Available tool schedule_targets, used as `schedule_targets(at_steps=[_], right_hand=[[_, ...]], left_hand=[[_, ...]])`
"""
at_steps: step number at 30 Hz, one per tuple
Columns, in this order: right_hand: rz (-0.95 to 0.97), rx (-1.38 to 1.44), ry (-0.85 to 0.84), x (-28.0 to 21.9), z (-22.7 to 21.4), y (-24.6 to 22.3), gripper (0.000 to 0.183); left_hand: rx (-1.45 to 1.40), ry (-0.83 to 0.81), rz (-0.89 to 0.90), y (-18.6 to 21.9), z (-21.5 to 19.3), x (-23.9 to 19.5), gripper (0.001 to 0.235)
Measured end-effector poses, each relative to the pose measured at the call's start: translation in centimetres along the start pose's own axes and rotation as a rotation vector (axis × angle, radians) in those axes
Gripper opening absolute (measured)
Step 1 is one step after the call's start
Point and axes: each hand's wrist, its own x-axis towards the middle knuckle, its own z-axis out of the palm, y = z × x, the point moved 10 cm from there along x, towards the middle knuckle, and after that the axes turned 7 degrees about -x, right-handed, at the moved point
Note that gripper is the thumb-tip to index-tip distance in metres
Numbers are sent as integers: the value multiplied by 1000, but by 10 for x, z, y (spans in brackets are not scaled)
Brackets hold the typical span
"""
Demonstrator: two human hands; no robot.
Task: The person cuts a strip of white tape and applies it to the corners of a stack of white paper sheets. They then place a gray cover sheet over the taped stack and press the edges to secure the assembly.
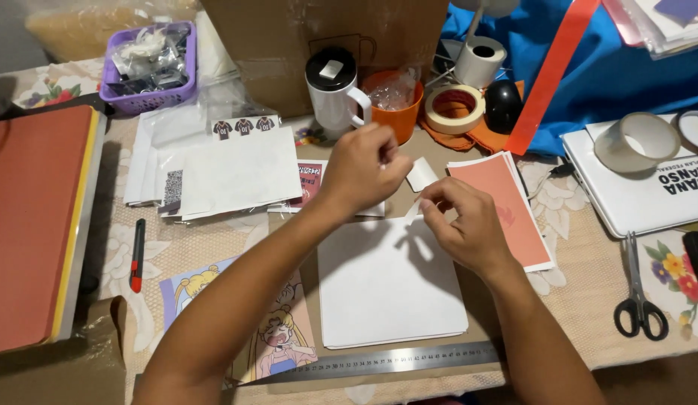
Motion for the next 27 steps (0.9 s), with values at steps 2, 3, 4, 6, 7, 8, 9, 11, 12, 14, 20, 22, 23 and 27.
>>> schedule_targets(at_steps=[2, 3, 4, 6, 7, 8, 9, 11, 12, 14, 20, 22, 23, 27], right_hand=[[24, -55, -83, 2, 5, 8, 15], [53, -107, -172, 0, 12, 15, 13], [58, -111, -168, 3, 11, 16, 13], [60, -153, -286, 4, 19, 19, 11], [58, -156, -284, 4, 18, 21, 11], [91, -134, -300, 4, 17, 27, 12], [124, -110, -314, 4, 18, 32, 12], [127, -97, -302, 7, 13, 38, 14], [133, -83, -295, 7, 11, 42, 15], [140, -80, -276, 8, 4, 32, 18], [116, -14, -160, 9, -7, 28, 16], [100, -27, -151, 9, -10, 26, 17], [87, -35, -147, 9, -12, 24, 18], [169, -46, -199, 11, -30, 14, 25]], left_hand=[[79, -109, -130, -8, 33, 46, 20], [159, -219, -266, -20, 54, 64, 25], [156, -224, -262, -42, 77, 87, 25], [299, -114, -293, -89, 109, 129, 22], [298, -112, -290, -86, 111, 133, 22], [307, -116, -327, -87, 113, 136, 27], [318, -121, -362, -88, 114, 139, 33], [255, -127, -303, -76, 106, 127, 30], [189, -134, -248, -68, 104, 120, 31], [125, -162, -252, -54, 83, 97, 29], [-254, -342, -409, -31, 27, -3, 29], [-303, -416, -500, -16, 16, -31, 31], [-182, -554, -502, -9, 17, -42, 32], [189, -874, -468, -23, 22, -93, 59]])
